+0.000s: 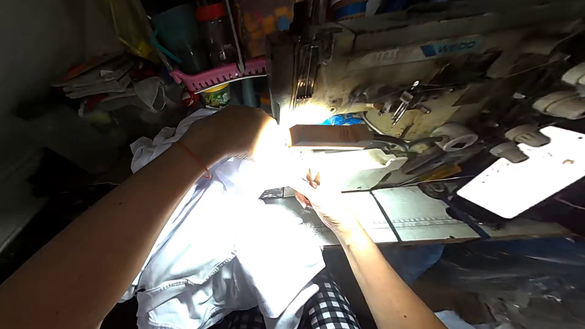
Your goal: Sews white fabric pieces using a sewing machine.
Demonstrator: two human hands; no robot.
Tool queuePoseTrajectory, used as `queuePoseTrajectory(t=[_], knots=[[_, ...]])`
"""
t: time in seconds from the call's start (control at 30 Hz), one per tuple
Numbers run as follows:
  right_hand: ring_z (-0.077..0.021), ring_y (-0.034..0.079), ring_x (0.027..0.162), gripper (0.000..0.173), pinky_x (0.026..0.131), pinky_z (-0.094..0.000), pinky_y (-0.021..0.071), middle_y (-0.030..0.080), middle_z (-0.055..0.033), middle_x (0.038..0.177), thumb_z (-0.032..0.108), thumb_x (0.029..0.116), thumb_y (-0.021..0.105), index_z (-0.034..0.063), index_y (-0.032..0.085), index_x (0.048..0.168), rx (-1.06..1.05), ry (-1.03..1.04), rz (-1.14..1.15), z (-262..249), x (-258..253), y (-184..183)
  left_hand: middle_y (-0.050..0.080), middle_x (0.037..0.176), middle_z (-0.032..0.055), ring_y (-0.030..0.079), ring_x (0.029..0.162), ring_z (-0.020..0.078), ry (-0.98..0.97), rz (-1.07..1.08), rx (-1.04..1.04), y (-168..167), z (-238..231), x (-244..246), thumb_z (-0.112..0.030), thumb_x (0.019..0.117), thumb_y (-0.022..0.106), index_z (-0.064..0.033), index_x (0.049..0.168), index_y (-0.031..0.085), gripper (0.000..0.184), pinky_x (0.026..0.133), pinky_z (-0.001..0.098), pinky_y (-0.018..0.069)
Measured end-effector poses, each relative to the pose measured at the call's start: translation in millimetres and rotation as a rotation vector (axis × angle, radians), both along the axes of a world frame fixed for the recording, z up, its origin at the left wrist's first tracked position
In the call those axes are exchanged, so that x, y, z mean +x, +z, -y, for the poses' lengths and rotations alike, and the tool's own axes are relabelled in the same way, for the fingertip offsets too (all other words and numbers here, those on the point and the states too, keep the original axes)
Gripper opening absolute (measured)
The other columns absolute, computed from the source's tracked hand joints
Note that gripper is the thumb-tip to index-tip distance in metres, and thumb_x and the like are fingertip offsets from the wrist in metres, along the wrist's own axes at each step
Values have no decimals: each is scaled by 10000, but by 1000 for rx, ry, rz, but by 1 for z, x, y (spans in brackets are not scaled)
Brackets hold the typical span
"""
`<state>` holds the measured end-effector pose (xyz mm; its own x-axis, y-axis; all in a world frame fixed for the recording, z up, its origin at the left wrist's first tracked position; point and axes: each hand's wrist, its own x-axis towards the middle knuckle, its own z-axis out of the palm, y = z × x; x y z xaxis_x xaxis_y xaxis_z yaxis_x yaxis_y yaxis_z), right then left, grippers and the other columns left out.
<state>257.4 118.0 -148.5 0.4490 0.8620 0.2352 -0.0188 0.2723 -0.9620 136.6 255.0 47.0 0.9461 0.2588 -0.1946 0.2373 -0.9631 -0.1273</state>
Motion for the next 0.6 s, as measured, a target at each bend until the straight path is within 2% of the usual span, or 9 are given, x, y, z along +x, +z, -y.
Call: queuePoseTrajectory(t=[0.07,0.17,0.2,0.33,0.37,0.43,0.47,0.53,0.6], knots=[[-21,444,435,139,420,-146,390,506,35,584,107,917,679,152,561,859,1,-7,-5,0,-1,1,621,834,130,637,843,334,44,24,66,-5,-3,0,-143,883,699,-54,845,621,125,700,534,464],[-23,449,441,126,426,-149,390,513,30,589,106,918,683,144,573,870,-3,3,-8,1,1,0,546,670,49,553,634,214,-38,23,-64,3,1,-1,-209,819,820,-87,723,591,277,576,428,425],[-21,450,447,120,429,-149,390,518,31,598,118,923,688,146,578,884,-8,7,-2,1,1,-2,542,665,40,546,632,202,-74,24,-90,3,2,-1,-241,819,833,-88,732,597,295,585,421,422],[-16,451,448,102,431,-151,397,516,46,603,96,914,659,143,571,895,-3,6,-16,-3,2,-2,625,816,143,639,836,345,-6,52,52,-2,4,-3,-184,866,721,-39,811,625,182,692,540,449],[-17,451,444,108,428,-150,400,517,43,602,98,913,668,144,573,891,4,6,-12,-3,2,-1,621,817,142,632,832,339,8,48,34,-2,5,-3,-176,866,731,-36,807,626,185,694,535,445],[-25,453,447,107,428,-152,405,527,28,620,118,926,687,140,584,912,17,14,7,-2,3,-2,586,703,58,578,662,216,-23,35,-124,2,10,-1,-229,832,818,-75,764,636,248,597,437,442],[-19,457,447,90,428,-154,411,550,34,632,121,923,698,137,609,923,32,9,6,-3,3,-3,591,705,41,566,657,177,-34,11,-215,5,14,-1,-238,827,838,-64,804,661,249,612,403,445],[-11,467,458,76,436,-150,419,589,38,663,109,921,703,128,637,952,30,8,6,-3,3,-3,602,737,58,569,692,186,-54,7,-267,4,15,-1,-235,813,849,-34,850,668,274,650,411,448],[-18,460,451,96,435,-154,414,552,39,636,96,914,686,131,598,931,0,4,6,-3,2,-1,632,802,118,618,783,275,-76,72,-161,-5,4,-2,-206,812,818,-28,866,666,240,696,488,462]])
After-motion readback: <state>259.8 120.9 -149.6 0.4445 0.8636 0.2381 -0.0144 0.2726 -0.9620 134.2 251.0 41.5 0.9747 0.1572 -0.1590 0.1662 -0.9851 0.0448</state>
